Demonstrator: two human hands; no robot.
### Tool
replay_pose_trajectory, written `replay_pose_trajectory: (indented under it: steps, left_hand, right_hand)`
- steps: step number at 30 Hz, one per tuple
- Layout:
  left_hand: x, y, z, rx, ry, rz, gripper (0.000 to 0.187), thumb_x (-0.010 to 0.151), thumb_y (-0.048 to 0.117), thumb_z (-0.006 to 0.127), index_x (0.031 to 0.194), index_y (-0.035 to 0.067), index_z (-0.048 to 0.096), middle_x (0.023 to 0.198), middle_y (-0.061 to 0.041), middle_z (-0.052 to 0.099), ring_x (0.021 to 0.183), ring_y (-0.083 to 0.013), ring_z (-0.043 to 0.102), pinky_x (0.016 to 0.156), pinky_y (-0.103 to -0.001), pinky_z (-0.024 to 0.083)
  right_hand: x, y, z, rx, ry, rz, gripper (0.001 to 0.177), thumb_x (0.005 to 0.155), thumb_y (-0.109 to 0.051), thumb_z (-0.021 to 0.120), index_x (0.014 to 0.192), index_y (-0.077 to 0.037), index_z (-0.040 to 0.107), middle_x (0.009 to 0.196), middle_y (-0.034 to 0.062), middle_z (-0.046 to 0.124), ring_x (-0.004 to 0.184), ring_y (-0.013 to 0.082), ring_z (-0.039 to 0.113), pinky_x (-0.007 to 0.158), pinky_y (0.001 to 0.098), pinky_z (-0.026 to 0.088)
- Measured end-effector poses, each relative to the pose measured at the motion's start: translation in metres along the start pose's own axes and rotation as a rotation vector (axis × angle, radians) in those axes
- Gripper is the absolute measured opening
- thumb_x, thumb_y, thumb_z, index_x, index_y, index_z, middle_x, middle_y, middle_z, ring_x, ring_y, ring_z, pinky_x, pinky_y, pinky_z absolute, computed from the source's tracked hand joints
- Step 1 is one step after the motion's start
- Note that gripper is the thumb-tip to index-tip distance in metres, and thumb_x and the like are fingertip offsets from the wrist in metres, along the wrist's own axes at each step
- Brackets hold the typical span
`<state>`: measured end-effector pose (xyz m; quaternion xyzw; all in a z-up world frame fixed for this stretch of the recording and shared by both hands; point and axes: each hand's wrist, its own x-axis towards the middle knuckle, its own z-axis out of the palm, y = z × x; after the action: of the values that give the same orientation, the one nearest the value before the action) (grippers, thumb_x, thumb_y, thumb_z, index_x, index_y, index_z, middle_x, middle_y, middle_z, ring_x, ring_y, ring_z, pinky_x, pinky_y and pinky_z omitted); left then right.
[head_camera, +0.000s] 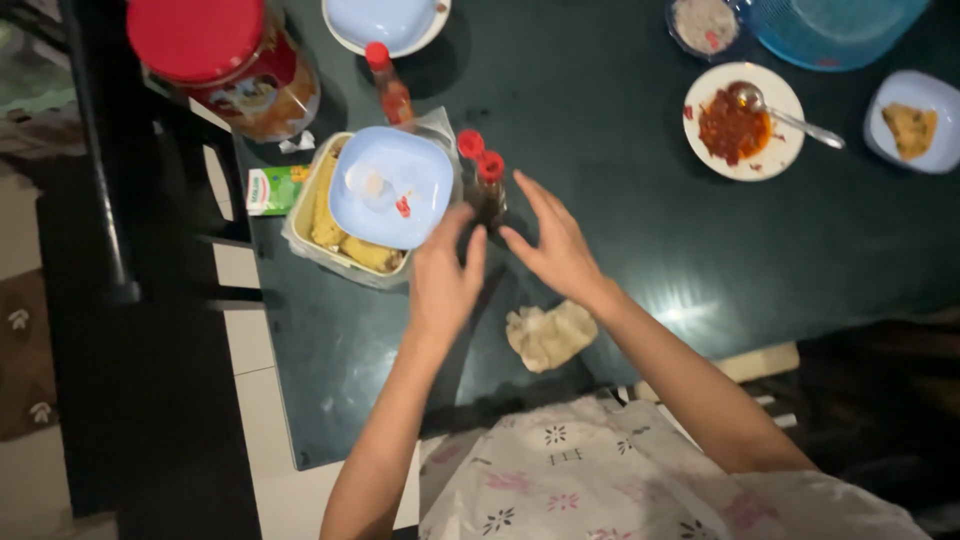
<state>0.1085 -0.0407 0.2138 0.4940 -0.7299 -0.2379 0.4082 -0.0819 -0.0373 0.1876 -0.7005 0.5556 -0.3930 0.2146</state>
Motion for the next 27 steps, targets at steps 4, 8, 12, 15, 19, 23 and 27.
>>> replay_pose_trajectory:
  steps: [4, 8, 12, 15, 19, 23, 27]
  left_hand:
    - [0.045, -0.014, 0.011, 0.017, 0.082, 0.049, 0.057, 0.096, 0.024, 0.075, 0.140, -0.004, 0.052, 0.127, -0.029, 0.066, 0.118, -0.0443, 0.067, 0.100, -0.046, 0.054]
    - [0.070, -0.011, 0.020, -0.174, -0.076, -0.142, 0.070, 0.091, 0.024, 0.075, 0.150, 0.000, 0.046, 0.120, -0.022, 0.072, 0.107, -0.0361, 0.073, 0.093, -0.041, 0.057]
    - [0.085, 0.001, 0.032, -0.230, -0.097, -0.108, 0.067, 0.096, 0.019, 0.072, 0.154, 0.004, 0.044, 0.126, -0.018, 0.071, 0.113, -0.0327, 0.074, 0.094, -0.038, 0.058]
    - [0.101, 0.003, 0.051, -0.163, -0.037, 0.071, 0.056, 0.099, 0.013, 0.069, 0.151, 0.010, 0.049, 0.136, -0.017, 0.068, 0.115, -0.0334, 0.072, 0.092, -0.038, 0.059]
    - [0.126, 0.005, 0.084, -0.120, -0.010, 0.165, 0.046, 0.102, 0.009, 0.067, 0.146, 0.017, 0.057, 0.137, -0.014, 0.068, 0.113, -0.0326, 0.073, 0.089, -0.037, 0.061]
    - [0.148, 0.000, 0.120, -0.094, 0.038, 0.261, 0.044, 0.100, 0.008, 0.070, 0.142, 0.020, 0.061, 0.132, -0.013, 0.070, 0.111, -0.0316, 0.074, 0.090, -0.038, 0.062]
    - [0.166, -0.001, 0.156, -0.044, 0.081, 0.334, 0.047, 0.096, 0.008, 0.072, 0.140, 0.022, 0.063, 0.126, -0.016, 0.070, 0.109, -0.0316, 0.074, 0.091, -0.038, 0.061]
  right_hand:
    - [0.041, -0.001, 0.007, 0.045, 0.001, -0.138, 0.074, 0.093, -0.018, 0.076, 0.154, -0.001, 0.039, 0.149, 0.0273, 0.053, 0.133, 0.0466, 0.055, 0.108, 0.0480, 0.046]
    - [0.057, 0.010, 0.006, 0.206, -0.196, 0.179, 0.063, 0.088, -0.011, 0.070, 0.147, -0.006, 0.047, 0.135, 0.0193, 0.065, 0.114, 0.0374, 0.070, 0.083, 0.0417, 0.059]
    - [0.063, 0.030, -0.007, 0.105, -0.089, -0.059, 0.064, 0.090, -0.007, 0.074, 0.148, -0.002, 0.045, 0.135, 0.0253, 0.063, 0.118, 0.0433, 0.066, 0.092, 0.0454, 0.057]
    - [0.078, 0.029, -0.028, 0.074, -0.112, 0.001, 0.064, 0.090, -0.006, 0.073, 0.148, -0.001, 0.046, 0.132, 0.0253, 0.064, 0.116, 0.0442, 0.065, 0.089, 0.0461, 0.056]
    - [0.094, 0.051, -0.040, 0.112, -0.133, 0.176, 0.070, 0.086, -0.008, 0.069, 0.150, -0.001, 0.041, 0.129, 0.0238, 0.063, 0.108, 0.0400, 0.069, 0.083, 0.0430, 0.058]
    - [0.106, 0.072, -0.052, 0.022, -0.070, 0.251, 0.059, 0.091, -0.008, 0.068, 0.146, -0.002, 0.046, 0.118, 0.0221, 0.069, 0.104, 0.0390, 0.071, 0.086, 0.0439, 0.057]
    - [0.110, 0.107, -0.056, 0.166, 0.078, 0.181, 0.047, 0.099, -0.008, 0.067, 0.142, -0.001, 0.050, 0.126, 0.0226, 0.070, 0.118, 0.0375, 0.072, 0.093, 0.0410, 0.059]
